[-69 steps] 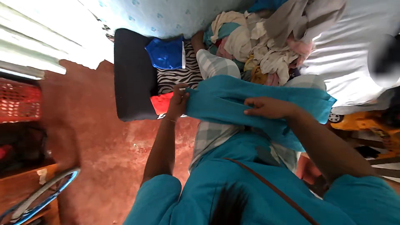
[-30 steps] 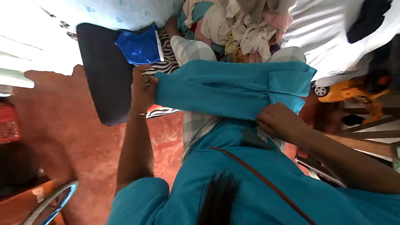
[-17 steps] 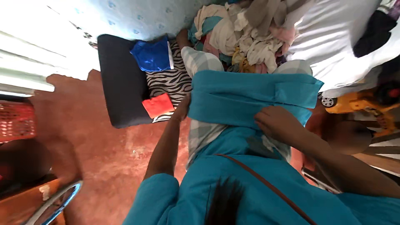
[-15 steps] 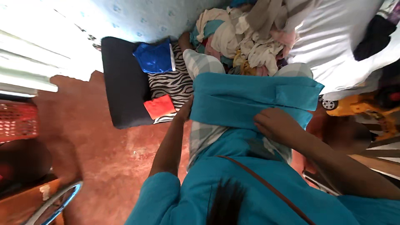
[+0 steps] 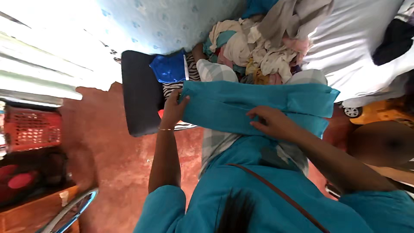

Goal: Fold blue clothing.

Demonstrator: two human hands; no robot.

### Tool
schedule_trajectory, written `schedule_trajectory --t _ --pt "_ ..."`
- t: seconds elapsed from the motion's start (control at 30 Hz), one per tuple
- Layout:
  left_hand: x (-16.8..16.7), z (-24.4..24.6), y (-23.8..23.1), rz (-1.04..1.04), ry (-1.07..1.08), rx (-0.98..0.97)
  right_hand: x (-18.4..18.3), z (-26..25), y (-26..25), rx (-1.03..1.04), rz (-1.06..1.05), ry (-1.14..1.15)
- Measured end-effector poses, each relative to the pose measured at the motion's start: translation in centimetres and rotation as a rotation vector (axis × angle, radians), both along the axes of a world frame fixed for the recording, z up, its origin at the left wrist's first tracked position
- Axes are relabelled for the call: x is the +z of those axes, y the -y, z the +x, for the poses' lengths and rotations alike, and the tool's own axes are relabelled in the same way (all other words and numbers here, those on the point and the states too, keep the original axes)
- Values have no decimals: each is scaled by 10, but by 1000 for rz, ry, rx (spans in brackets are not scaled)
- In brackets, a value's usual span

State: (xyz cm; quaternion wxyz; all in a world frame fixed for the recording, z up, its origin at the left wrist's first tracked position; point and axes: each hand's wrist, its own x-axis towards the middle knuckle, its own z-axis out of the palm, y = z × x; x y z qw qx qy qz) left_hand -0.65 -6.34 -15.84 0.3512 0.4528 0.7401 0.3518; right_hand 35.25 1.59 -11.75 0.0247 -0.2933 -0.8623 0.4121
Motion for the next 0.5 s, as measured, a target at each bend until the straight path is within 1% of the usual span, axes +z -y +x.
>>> schedule_trajectory --t 0.07,0.13,0.23,0.3,0.33,0.4,0.5 --pt "29 25 0 5 -159 -47 -4 -17 -3 -12 -63 -50" --pt "48 61 -1 -12 -239 -124 -14 -33 -6 -83 -196 -129" --pt "51 113 -1 -7 -341 -322 -31 -53 -8 -338 -575 -272" --pt "42 133 0 -15 -346 -396 -33 -63 -12 -493 -800 -308" --pt "37 136 0 -10 -315 -407 -36 -65 -13 -545 -857 -317" --pt "31 132 -1 20 -262 -372 -40 -67 -16 -589 -876 -317" --pt "23 112 0 101 -257 -189 -44 -69 -18 -587 -836 -285"
